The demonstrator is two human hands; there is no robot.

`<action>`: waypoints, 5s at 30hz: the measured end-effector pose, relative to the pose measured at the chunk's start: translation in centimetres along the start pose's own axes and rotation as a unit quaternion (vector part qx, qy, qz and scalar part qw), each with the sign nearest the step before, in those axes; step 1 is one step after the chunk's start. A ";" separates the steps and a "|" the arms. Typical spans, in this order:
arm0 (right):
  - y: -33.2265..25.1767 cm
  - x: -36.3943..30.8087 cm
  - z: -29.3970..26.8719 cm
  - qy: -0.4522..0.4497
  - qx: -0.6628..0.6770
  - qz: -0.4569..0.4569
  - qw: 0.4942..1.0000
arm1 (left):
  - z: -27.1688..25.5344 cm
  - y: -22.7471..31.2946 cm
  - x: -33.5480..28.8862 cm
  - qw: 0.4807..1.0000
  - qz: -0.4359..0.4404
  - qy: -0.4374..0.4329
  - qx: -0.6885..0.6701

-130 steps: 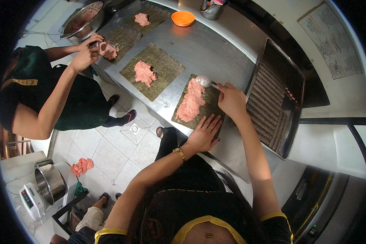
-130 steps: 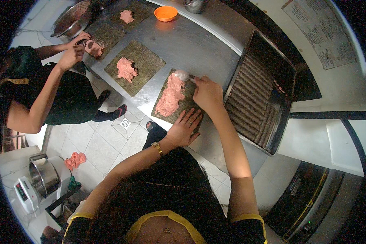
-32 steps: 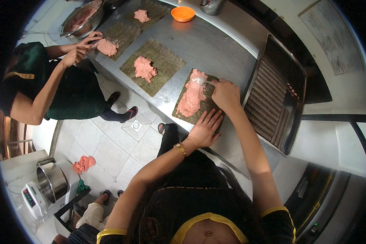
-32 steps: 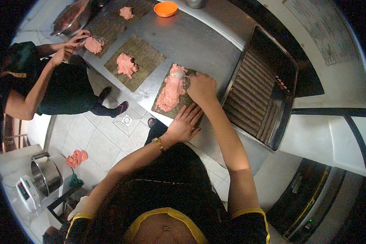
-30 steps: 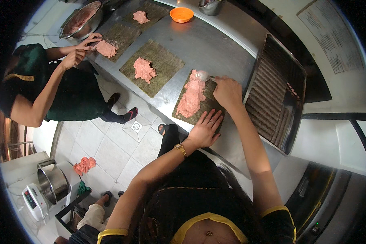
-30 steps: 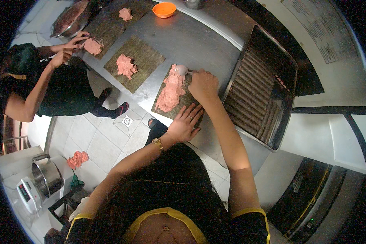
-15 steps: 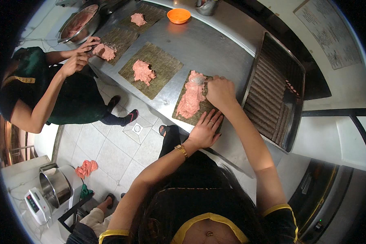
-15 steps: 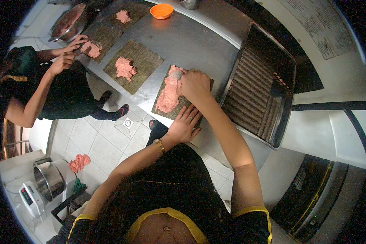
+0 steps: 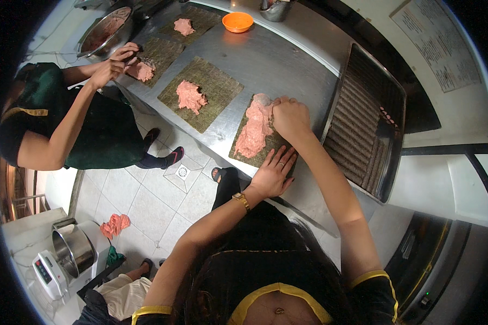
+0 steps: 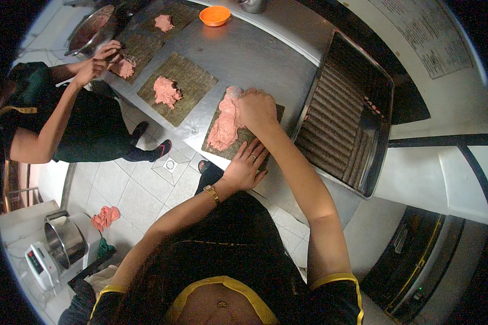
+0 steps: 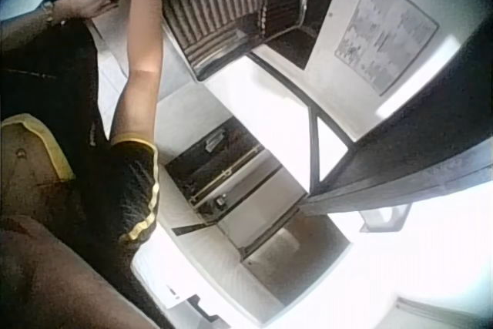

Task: The person spreads a pink filling onto sheets of nori laid on a stainless steel counter, then rolls them into cylindrical shapes using a bamboo mat. The person places the finished rolls onto a metal tray. Another person works alongside, performing similar actions.

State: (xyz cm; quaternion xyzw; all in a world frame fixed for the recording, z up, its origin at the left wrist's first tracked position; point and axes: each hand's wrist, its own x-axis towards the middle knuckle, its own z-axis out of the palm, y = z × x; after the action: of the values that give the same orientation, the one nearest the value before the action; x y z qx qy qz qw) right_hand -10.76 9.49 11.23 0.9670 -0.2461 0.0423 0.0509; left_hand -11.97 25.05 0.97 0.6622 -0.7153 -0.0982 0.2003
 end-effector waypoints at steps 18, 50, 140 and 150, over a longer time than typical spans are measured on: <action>-2.8 -7.2 -0.9 -0.054 0.022 -0.131 0.990 | 0.6 -0.3 -0.2 0.997 0.021 0.023 -0.068; -8.6 -11.0 9.8 -0.094 -0.032 0.248 0.964 | 1.0 -0.5 0.1 0.997 0.029 0.035 0.058; -2.1 -9.2 -2.6 -0.192 0.106 -0.032 0.975 | -0.8 0.1 0.1 0.989 -0.030 -0.138 -0.048; -1.6 -8.0 -3.7 -0.207 0.155 0.001 0.966 | 0.9 -0.3 -0.3 1.000 0.004 -0.010 0.004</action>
State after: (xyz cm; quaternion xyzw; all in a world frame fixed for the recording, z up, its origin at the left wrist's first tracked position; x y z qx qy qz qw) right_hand -17.18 15.07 13.91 0.9504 -0.2427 -0.1215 -0.1518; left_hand -12.08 25.24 0.03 0.6588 -0.7206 -0.1011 0.1910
